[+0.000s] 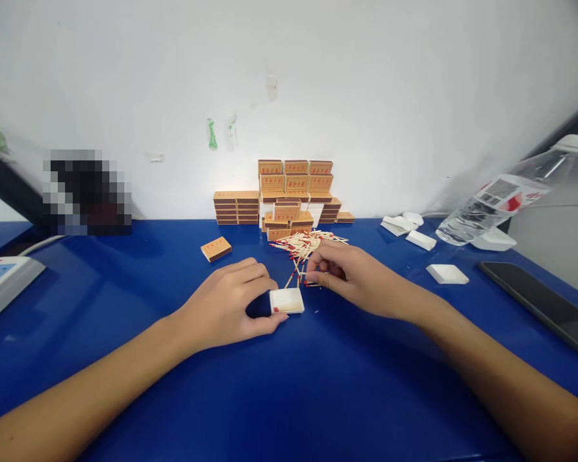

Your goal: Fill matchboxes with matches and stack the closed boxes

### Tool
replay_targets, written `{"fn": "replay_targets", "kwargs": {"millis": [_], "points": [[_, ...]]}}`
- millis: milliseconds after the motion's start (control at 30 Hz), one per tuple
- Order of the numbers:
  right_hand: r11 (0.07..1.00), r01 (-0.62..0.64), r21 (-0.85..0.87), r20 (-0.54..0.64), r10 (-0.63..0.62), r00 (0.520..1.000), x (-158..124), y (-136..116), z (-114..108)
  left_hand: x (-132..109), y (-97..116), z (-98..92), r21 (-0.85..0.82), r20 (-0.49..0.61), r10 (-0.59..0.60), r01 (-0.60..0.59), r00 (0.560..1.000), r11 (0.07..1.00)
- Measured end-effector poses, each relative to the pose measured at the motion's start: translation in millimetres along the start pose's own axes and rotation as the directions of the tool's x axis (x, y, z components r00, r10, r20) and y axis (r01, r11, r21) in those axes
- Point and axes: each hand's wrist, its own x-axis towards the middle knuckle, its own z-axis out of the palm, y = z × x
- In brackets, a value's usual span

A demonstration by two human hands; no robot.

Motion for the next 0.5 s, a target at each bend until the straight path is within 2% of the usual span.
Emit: {"fn": "replay_targets", "kwargs": {"millis": [133,267,500], "points": [[0.983,-0.034,0.179,-0.017,0.037,0.999,-2.4,-24.9,13.7,-0.4,1.0,0.1,-0.006,-0.006,0.011,-0.011,1.0,1.0],[0.948,-0.076,0.31,-0.032,0.09,0.995,-3.2,-32.2,17.4,-0.9,1.5,0.3,-0.001,-0.002,0.021,-0.021,1.0,1.0],[0.964,-0.04,0.262,-0.078,0.063,0.995,-2.6,-26.0,15.0,-0.3,0.7,0.7,0.003,-0.004,0.009,-0.009,1.0,1.0]]}}
